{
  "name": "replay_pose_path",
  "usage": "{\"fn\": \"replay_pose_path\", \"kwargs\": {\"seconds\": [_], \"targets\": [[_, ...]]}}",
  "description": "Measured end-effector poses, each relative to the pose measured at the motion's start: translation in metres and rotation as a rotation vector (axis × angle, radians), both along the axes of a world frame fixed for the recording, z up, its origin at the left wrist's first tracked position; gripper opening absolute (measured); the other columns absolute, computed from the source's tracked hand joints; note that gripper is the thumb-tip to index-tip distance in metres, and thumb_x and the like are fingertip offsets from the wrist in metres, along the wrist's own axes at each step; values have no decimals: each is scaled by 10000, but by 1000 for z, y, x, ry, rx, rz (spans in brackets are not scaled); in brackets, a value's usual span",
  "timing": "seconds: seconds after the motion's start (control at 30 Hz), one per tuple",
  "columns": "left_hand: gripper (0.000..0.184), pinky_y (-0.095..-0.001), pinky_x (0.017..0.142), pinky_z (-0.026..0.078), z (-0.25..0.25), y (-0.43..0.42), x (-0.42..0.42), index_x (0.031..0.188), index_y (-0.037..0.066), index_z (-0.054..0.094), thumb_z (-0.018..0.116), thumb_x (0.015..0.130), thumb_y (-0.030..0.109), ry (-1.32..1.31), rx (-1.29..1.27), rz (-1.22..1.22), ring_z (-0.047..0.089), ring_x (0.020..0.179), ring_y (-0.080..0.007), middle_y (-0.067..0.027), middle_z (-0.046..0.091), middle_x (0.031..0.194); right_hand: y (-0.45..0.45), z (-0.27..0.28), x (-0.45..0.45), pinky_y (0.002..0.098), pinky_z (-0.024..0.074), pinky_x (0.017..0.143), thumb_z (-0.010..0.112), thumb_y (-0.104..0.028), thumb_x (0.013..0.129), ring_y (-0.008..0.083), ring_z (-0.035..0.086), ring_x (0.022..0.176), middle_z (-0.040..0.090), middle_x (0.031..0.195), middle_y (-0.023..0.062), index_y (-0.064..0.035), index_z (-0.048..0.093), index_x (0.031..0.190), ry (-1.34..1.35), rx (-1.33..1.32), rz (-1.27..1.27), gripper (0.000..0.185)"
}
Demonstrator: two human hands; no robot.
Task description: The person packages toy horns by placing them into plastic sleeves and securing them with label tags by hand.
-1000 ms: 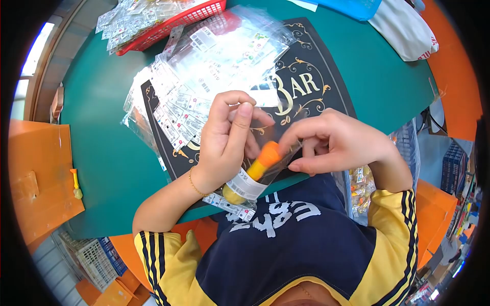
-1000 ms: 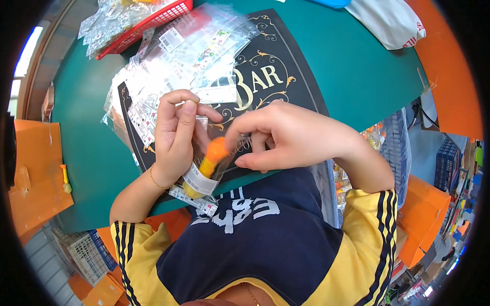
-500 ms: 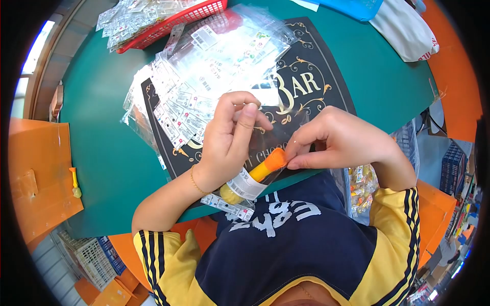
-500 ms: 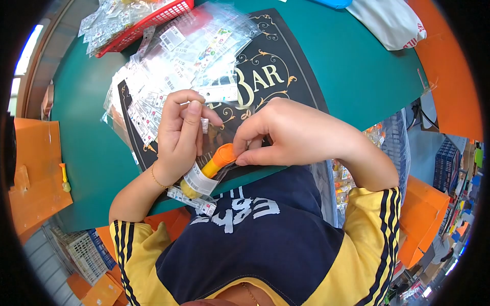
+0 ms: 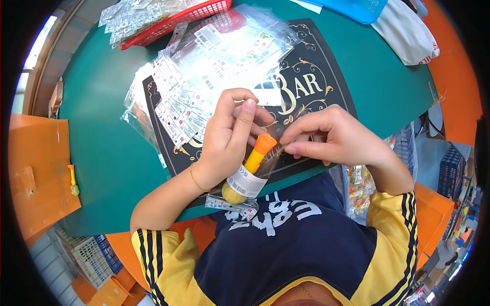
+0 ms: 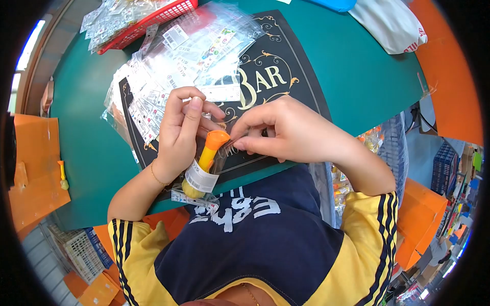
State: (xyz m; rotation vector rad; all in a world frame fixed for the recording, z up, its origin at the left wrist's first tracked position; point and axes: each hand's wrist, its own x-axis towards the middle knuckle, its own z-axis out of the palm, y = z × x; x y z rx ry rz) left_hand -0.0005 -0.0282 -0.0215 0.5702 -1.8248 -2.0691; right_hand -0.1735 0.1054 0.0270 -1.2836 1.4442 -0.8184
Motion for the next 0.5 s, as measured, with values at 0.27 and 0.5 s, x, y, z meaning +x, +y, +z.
{"fn": "replay_pose_path", "kwargs": {"seconds": [0.27, 0.5], "targets": [[168, -162, 524, 446, -1, -2, -1, 1107, 76, 407, 373, 1023, 217, 12, 46, -32, 597, 632, -67, -102, 618, 883, -1, 6, 6, 177, 409, 423, 677, -158, 861, 48, 556, 473, 670, 692, 26, -49, 699, 965, -88, 251, 44, 152], [169, -165, 460, 414, -6, 1, -1, 1105, 78, 412, 374, 1022, 221, -22, 7, -17, 504, 517, -39, -65, 609, 799, -1, 10, -3, 177, 408, 425, 697, -195, 857, 48, 568, 482, 655, 687, 15, -16, 688, 917, -186, 297, 29, 190]]}}
